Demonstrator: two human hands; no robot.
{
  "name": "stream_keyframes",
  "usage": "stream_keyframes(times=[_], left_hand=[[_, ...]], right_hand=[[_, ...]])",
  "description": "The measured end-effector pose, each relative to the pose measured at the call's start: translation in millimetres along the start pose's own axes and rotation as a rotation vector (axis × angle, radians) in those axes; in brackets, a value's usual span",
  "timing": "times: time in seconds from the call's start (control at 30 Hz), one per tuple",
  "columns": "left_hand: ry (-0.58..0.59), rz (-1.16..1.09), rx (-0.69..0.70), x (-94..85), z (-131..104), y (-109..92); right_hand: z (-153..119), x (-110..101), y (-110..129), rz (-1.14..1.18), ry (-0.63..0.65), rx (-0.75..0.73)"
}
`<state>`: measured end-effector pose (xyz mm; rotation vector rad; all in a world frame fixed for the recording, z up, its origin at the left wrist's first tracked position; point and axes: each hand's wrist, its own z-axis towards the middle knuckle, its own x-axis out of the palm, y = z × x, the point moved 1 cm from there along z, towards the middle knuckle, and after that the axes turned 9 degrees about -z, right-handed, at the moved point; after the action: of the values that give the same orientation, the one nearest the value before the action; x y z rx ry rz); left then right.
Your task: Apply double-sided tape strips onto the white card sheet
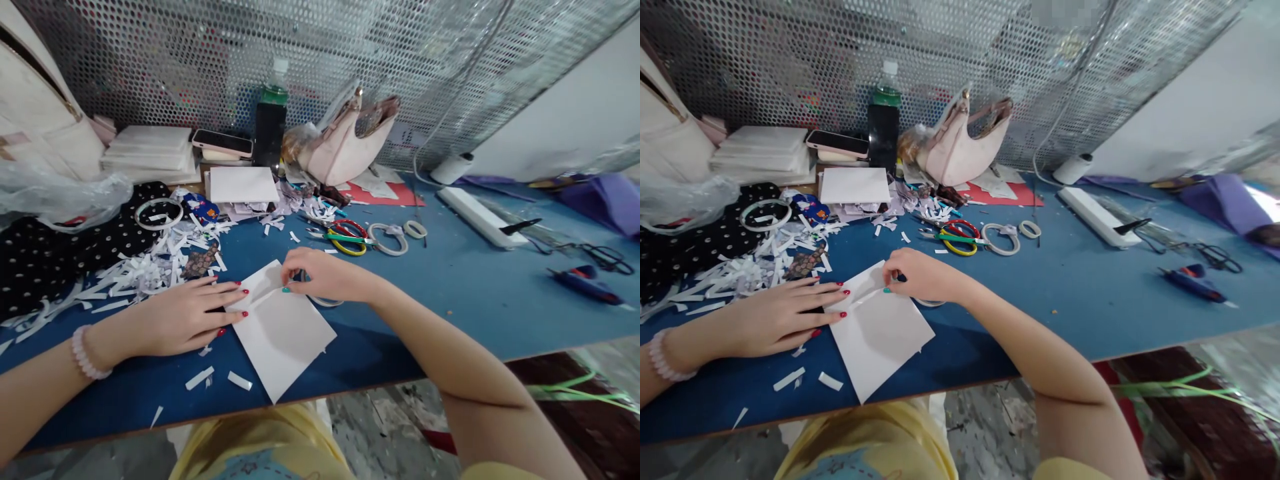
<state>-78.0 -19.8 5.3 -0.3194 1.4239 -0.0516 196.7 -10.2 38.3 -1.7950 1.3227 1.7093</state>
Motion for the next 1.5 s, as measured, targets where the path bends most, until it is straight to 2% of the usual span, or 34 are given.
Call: stream_keyframes(times=[0.2,0.33,0.43,0.57,0.67,0.97,1.13,1.27,1.5], left_hand=[[-0.009,0.001,0.003,1.4,-2.1,0.4],[-0.026,0.0,0.021,2.4,-1.9,1.1],[-0.03,0.006,0.029,2.7,-1.3,1.3],[-0.021,0.003,0.032,2.4,-1.2,1.6],[-0.008,-0.01,0.029,3.0,-2.5,2.2],[0.041,-0.112,-0.009,-0.4,-7.0,3.8],[0.073,-0.17,-0.031,-6.4,-9.0,4.8],[0.031,-0.178,-0.02,-5.8,-8.3,4.2],[0.028,-0.117,-0.014,-2.1,-6.4,2.9]], right_hand=[[-2.0,-3.3,-3.8,0.015,-0.054,0.037],[-3.4,-3.6,-0.8,0.085,0.009,0.054],[-1.2,-0.6,0.0,0.017,0.048,0.042],[1.1,2.6,-1.8,-0.065,0.001,-0.011],[-0.9,1.9,-1.9,-0.03,-0.03,0.009],[-3.5,2.3,2.1,0.107,0.014,0.078],[-3.6,0.6,1.1,0.133,0.071,0.057],[-8.1,-6.6,11.9,0.202,0.12,0.044],[-21.9,-8.2,54.6,0.281,0.113,-0.043]])
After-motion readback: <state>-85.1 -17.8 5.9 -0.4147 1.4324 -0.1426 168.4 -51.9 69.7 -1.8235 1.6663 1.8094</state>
